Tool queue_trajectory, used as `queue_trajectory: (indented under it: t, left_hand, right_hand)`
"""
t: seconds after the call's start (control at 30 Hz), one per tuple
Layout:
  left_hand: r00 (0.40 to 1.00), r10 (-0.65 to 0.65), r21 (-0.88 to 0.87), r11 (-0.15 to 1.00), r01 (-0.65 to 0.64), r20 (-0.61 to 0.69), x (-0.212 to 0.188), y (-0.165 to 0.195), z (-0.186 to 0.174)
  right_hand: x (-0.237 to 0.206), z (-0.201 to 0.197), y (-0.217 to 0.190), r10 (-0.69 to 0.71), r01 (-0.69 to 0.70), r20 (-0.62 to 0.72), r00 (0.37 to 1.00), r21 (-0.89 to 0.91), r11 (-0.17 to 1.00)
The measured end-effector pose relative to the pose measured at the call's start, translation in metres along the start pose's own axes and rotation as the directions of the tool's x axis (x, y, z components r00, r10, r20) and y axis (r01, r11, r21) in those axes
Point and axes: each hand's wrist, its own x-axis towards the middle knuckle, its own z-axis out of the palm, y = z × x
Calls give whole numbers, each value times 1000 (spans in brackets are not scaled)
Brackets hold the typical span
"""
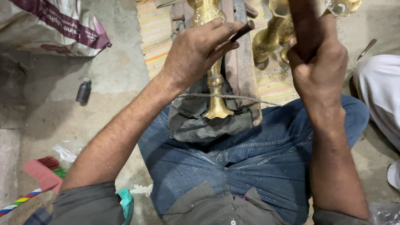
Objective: The person sits cross-legged on the floor with a brass vase clamped in a wooden jig on their lap. They hold a chisel against the vase surface and strike it with a wooden mallet, repositioning the chisel repeatedly to carve decorative patterns into the brass.
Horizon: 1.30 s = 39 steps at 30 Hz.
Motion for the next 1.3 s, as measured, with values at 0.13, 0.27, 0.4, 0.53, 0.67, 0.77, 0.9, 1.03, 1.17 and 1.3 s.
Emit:
queue_trajectory:
  t: [0.13,0.27,0.4,0.53,0.67,0.77,0.9,1.03,1.17,1.3]
  left_hand:
    - [1000,-18,-34,999,18,8,1,-2,5]
    - [999,-27,-57,998,26,-26,-3,-2,4]
    - [998,-22,-126,992,14,-62,-5,-2,1]
    - [999,-48,-75,996,46,-18,-3,-1,0]
    - [999,-47,-117,992,45,-12,-3,0,-2]
    - [998,-42,-136,990,37,-36,-3,-1,-3]
    - [996,-43,-169,985,30,-73,-7,-1,-4]
    - [998,-64,-106,992,63,-8,-8,-3,1]
    - [996,-59,-147,988,50,-60,-9,-7,7]
    - [995,-60,-186,981,45,-74,-12,-8,6]
  right_hand:
    - [3,-2,-3,-68,66,-11,998,-117,991]
    - [6,-7,-8,-117,119,22,993,-101,988]
    - [7,-10,-10,63,-72,60,996,169,983]
    - [9,-12,-10,-122,129,51,991,-153,980]
    - [10,-13,-10,-108,121,73,991,-195,973]
    - [11,-12,-12,-76,74,34,997,50,996]
    - [12,-13,-13,-180,209,126,976,-284,936]
    - [13,-15,-13,-140,149,59,988,-222,963]
    - [17,-16,-16,-126,130,39,991,-108,986]
    - [20,-21,-18,-228,260,150,962,-248,933]
